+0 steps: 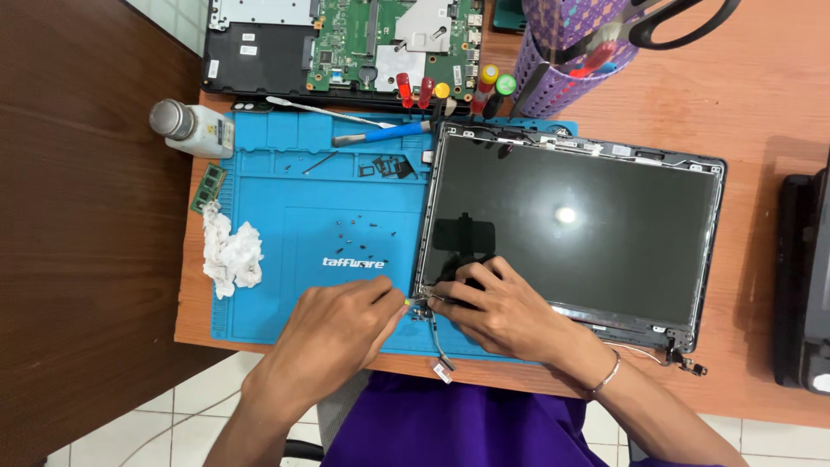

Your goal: The person removes and replaces components of a laptop screen assembly using a screwdriver and by hand.

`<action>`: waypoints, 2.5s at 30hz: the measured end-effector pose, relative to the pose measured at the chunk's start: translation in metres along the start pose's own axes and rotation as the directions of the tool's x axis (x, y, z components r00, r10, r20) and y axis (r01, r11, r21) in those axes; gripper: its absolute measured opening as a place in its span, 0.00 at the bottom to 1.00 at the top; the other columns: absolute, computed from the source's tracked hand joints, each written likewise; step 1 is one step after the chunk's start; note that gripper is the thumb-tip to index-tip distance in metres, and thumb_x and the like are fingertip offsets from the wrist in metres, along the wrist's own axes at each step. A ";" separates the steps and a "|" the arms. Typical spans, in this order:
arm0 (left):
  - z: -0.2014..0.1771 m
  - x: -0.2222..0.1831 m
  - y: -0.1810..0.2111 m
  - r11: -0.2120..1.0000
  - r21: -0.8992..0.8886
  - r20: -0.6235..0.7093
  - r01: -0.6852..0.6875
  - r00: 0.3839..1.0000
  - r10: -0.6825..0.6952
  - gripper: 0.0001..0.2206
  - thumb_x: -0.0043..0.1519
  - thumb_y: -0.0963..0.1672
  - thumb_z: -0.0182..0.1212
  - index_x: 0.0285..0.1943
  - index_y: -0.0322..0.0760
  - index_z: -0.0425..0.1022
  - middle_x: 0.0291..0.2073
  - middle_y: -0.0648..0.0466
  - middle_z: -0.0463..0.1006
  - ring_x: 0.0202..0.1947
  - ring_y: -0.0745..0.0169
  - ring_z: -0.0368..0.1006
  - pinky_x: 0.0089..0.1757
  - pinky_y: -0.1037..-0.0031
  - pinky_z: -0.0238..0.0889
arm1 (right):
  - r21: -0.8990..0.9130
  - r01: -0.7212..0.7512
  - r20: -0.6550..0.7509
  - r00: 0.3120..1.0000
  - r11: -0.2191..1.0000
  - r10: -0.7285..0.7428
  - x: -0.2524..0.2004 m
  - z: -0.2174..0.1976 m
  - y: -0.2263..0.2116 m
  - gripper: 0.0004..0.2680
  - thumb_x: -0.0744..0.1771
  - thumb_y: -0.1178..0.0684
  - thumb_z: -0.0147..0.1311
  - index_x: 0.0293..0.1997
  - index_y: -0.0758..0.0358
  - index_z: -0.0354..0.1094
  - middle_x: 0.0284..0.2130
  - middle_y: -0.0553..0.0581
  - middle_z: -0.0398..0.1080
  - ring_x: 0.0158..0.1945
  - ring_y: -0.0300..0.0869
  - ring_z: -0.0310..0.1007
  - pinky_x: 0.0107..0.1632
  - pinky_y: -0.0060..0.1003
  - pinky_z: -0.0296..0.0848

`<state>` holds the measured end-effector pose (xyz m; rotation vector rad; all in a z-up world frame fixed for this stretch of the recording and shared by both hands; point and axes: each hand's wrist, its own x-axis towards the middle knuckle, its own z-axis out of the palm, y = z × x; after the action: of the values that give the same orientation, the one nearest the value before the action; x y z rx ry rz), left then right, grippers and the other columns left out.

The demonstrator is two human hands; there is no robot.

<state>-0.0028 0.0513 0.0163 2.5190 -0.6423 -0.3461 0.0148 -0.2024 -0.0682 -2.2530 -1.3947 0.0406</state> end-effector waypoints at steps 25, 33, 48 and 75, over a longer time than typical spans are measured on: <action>0.008 0.015 0.033 0.885 0.424 0.282 -0.195 0.956 0.076 0.06 0.52 0.37 0.64 0.36 0.30 0.72 0.25 0.48 0.74 0.23 0.55 0.78 0.24 0.68 0.70 | -0.008 -0.013 0.002 1.000 1.000 0.013 -0.001 -0.001 -0.004 0.10 0.61 0.53 0.60 0.44 0.63 0.76 0.53 0.54 0.70 0.49 0.48 0.64 0.45 0.43 0.61; 0.009 0.030 0.023 0.890 0.358 0.295 -0.284 0.938 0.180 0.10 0.51 0.38 0.63 0.40 0.27 0.75 0.30 0.47 0.76 0.23 0.54 0.79 0.23 0.68 0.71 | -0.044 -0.009 0.011 1.000 0.999 0.009 -0.004 0.004 -0.003 0.08 0.61 0.53 0.60 0.39 0.62 0.75 0.53 0.54 0.68 0.50 0.49 0.63 0.45 0.44 0.60; 0.017 0.024 0.040 0.856 0.466 0.221 -0.224 0.966 0.133 0.10 0.49 0.38 0.63 0.39 0.28 0.75 0.28 0.49 0.77 0.21 0.58 0.79 0.21 0.72 0.71 | 0.001 0.002 -0.001 1.000 1.000 -0.002 -0.003 0.007 0.000 0.05 0.59 0.54 0.62 0.31 0.62 0.74 0.46 0.55 0.69 0.51 0.50 0.64 0.46 0.45 0.61; 0.019 0.029 0.035 0.820 0.504 0.313 -0.272 0.942 0.120 0.03 0.55 0.38 0.62 0.33 0.27 0.75 0.28 0.47 0.75 0.24 0.59 0.79 0.23 0.72 0.72 | -0.058 -0.042 0.014 0.999 0.997 0.043 -0.003 0.005 -0.007 0.06 0.61 0.52 0.62 0.34 0.62 0.74 0.45 0.53 0.69 0.50 0.50 0.63 0.45 0.46 0.59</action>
<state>0.0015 0.0022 0.0157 2.9210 -1.2573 -0.4906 0.0066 -0.2001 -0.0704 -2.3347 -1.3723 0.0321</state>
